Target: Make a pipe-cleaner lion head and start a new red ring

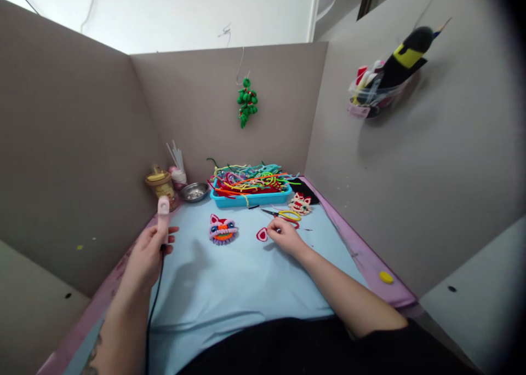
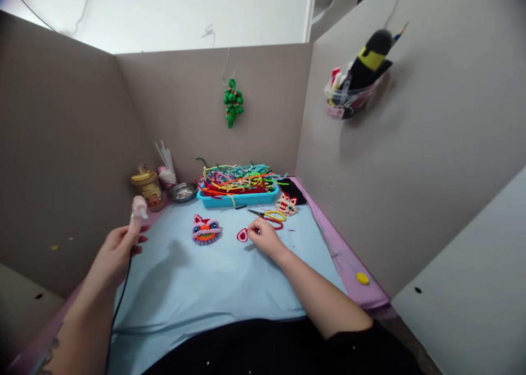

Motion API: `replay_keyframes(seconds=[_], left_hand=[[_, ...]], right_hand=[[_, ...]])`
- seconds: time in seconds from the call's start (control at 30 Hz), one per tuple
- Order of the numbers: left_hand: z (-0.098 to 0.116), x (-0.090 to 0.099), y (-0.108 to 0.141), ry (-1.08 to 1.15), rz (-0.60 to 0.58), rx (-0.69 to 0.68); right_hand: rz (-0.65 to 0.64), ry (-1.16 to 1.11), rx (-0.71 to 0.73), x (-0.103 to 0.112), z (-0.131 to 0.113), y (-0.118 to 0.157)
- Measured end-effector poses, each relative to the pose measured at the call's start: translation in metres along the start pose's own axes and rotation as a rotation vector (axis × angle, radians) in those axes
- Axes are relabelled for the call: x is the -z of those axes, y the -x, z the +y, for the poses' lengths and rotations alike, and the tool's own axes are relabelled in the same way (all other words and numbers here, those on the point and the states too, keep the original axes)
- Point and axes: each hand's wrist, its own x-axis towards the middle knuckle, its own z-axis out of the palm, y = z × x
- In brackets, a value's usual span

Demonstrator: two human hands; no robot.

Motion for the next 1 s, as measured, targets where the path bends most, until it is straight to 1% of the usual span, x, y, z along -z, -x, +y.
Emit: replay_keyframes(seconds=[0.07, 0.1, 0.13, 0.2, 0.27, 0.37, 0.43, 0.53, 0.6, 0.67, 0.77, 0.83, 0.9, 1.0], left_hand=[[0.007, -0.015, 0.01, 0.436, -0.142, 0.105], [0.008, -0.023, 0.016, 0.604, -0.208, 0.149], [0.008, -0.032, 0.022, 0.725, -0.282, 0.195], [0.007, -0.049, 0.034, 0.865, -0.39, 0.256], [0.005, -0.065, 0.044, 0.921, -0.464, 0.296], [0.003, -0.087, 0.059, 0.874, -0.533, 0.323], [0.0, -0.101, 0.068, 0.78, -0.592, 0.296], [-0.01, -0.119, 0.077, 0.54, -0.702, 0.185], [-0.019, -0.126, 0.08, 0.372, -0.797, 0.095], [-0.027, -0.13, 0.08, 0.287, -0.847, 0.012], [-0.03, -0.13, 0.08, 0.254, -0.825, -0.117], [-0.026, -0.13, 0.08, 0.237, -0.818, -0.208], [-0.02, -0.129, 0.081, 0.213, -0.836, -0.281], [-0.013, -0.128, 0.081, 0.178, -0.857, -0.345]], right_hand=[[0.014, -0.041, -0.01, 0.001, -0.002, 0.0], [0.023, -0.073, -0.024, 0.001, -0.002, 0.0], [0.029, -0.118, -0.049, 0.001, -0.003, -0.001], [0.036, -0.25, -0.136, 0.002, -0.003, -0.002], [0.049, -0.438, -0.268, 0.002, -0.002, -0.004], [0.109, -0.735, -0.455, 0.0, -0.001, -0.008], [0.149, -0.879, -0.55, -0.001, 0.0, -0.01], [0.145, -0.997, -0.634, -0.003, 0.001, -0.01], [0.124, -1.028, -0.633, -0.004, 0.0, -0.01], [0.11, -1.027, -0.607, -0.005, -0.001, -0.008], [0.093, -0.993, -0.584, -0.007, -0.005, -0.007], [0.089, -0.971, -0.585, -0.008, -0.008, -0.007], [0.092, -0.95, -0.587, -0.009, -0.01, -0.007], [0.083, -0.928, -0.595, -0.009, -0.012, -0.007]])
